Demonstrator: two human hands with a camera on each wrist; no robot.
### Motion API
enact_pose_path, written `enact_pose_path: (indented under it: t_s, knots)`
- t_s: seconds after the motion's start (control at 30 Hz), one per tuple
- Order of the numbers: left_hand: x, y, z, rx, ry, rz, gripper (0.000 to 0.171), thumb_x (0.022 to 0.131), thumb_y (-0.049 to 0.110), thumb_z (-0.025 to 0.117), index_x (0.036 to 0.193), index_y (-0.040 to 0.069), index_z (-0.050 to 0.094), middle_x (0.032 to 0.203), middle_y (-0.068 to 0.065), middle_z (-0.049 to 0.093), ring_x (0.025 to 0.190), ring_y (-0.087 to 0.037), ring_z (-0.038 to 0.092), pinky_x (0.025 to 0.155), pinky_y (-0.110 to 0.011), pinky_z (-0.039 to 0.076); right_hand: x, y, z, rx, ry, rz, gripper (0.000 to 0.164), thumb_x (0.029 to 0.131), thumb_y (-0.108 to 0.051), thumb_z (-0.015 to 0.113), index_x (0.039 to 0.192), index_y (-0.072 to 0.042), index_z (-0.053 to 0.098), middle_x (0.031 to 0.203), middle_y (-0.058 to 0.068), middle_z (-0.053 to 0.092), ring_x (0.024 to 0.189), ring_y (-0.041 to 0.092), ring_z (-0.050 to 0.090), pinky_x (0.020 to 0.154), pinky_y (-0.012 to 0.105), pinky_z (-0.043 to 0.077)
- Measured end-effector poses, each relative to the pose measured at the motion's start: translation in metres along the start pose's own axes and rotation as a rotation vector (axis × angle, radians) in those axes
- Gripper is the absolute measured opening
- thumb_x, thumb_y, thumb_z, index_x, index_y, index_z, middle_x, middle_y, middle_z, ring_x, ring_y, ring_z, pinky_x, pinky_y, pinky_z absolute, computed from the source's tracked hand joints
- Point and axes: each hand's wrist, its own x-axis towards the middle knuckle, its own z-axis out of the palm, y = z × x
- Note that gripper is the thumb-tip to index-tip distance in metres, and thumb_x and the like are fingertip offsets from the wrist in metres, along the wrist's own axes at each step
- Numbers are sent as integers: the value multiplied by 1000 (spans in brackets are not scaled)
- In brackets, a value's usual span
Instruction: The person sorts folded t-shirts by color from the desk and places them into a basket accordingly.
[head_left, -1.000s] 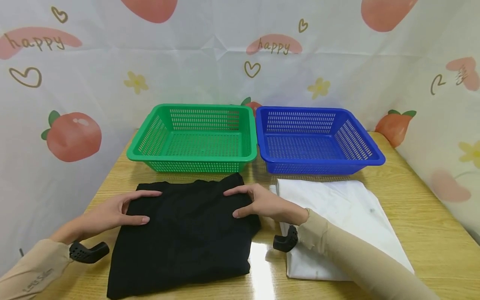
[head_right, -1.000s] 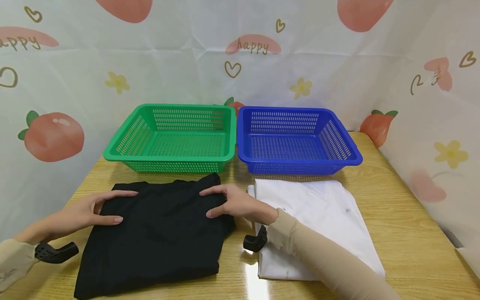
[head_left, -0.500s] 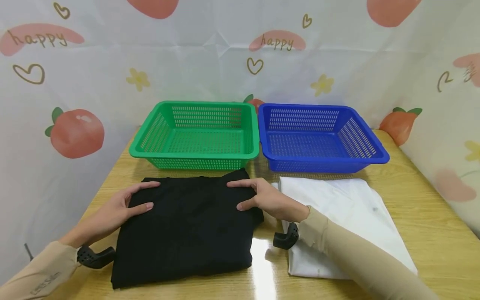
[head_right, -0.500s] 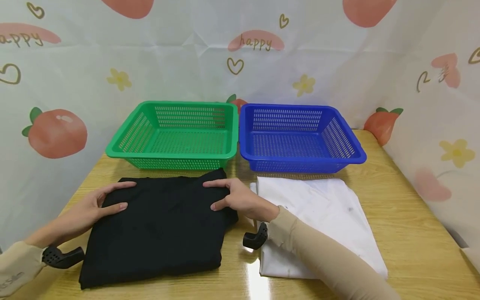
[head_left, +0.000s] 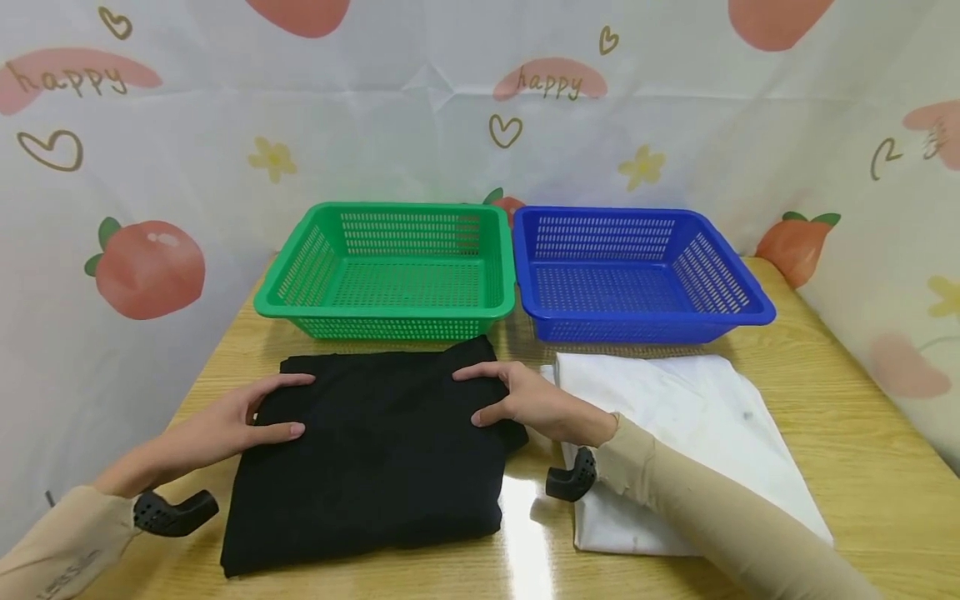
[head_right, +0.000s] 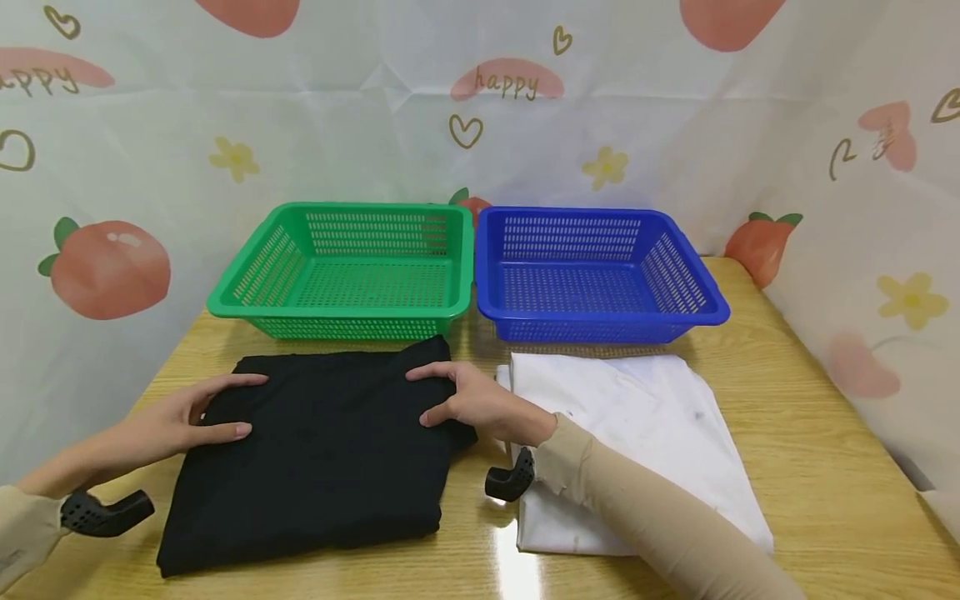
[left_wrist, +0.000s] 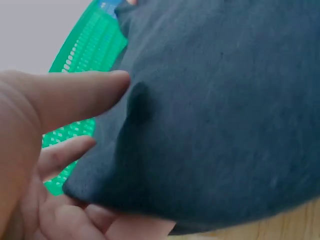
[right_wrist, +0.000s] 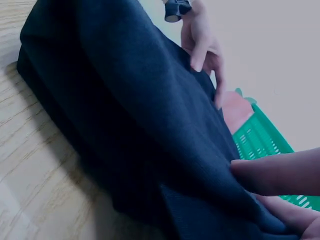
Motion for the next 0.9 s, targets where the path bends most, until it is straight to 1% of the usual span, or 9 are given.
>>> enact_pose_path:
  t_s: [0.1,0.13,0.3,0.4,0.5,0.6,0.67,0.83,0.9]
  knots:
    - [0,0,4,103,69,19,70,92,32,72,151,15,37,143,-19,43,122,-38,49,82,-38,53,1,-1,1,-23,-11,7,59,84,5,73,137,-14,58,120,14,61,97,28,67,83,37,54]
    - [1,-1,5,138,102,20,69,91,35,72,150,16,39,140,-17,45,116,-37,52,80,-38,53,1,0,0,-34,-9,6,58,84,5,73,137,-14,59,120,14,60,97,28,67,83,37,54]
    - [1,-3,12,268,248,61,62,92,37,71,146,17,48,140,-19,47,112,-40,54,79,-47,50,1,0,-2,-104,10,-10,55,84,2,74,134,-16,61,121,11,60,99,25,66,83,36,54]
    - [-2,-4,14,274,280,69,59,92,35,71,144,17,50,144,-22,43,121,-46,48,87,-57,47,0,0,-4,-114,8,-17,53,85,2,73,134,-15,61,121,11,60,100,25,65,83,36,53]
    - [-4,-4,15,296,303,65,57,92,37,71,142,18,53,144,-23,44,121,-48,48,90,-62,44,-1,0,-4,-128,15,-14,52,86,2,72,134,-15,62,119,11,62,99,25,65,83,36,53]
    - [-4,-3,16,317,331,62,55,92,38,71,141,19,55,134,-19,54,107,-40,58,80,-50,50,-1,-2,-3,-203,52,-20,49,86,0,72,132,-15,64,116,8,63,100,22,64,83,35,53]
    - [-3,-2,17,317,354,59,53,92,37,71,139,20,57,112,-16,64,93,-31,61,70,-39,49,-2,-3,-2,-272,84,-30,45,86,-2,72,129,-15,66,116,6,63,102,20,62,83,35,52]
    - [-4,2,19,256,416,74,49,92,32,72,138,22,59,106,-15,66,96,-34,65,75,-44,54,-3,-5,2,-422,162,-76,39,86,-5,73,123,-19,71,122,2,62,117,19,52,88,36,48]
    - [-4,3,19,231,431,78,49,92,31,72,138,21,59,124,-15,62,108,-39,62,81,-50,53,-2,-6,2,-431,179,-106,39,86,-5,74,121,-20,72,124,1,62,121,19,50,89,36,48]
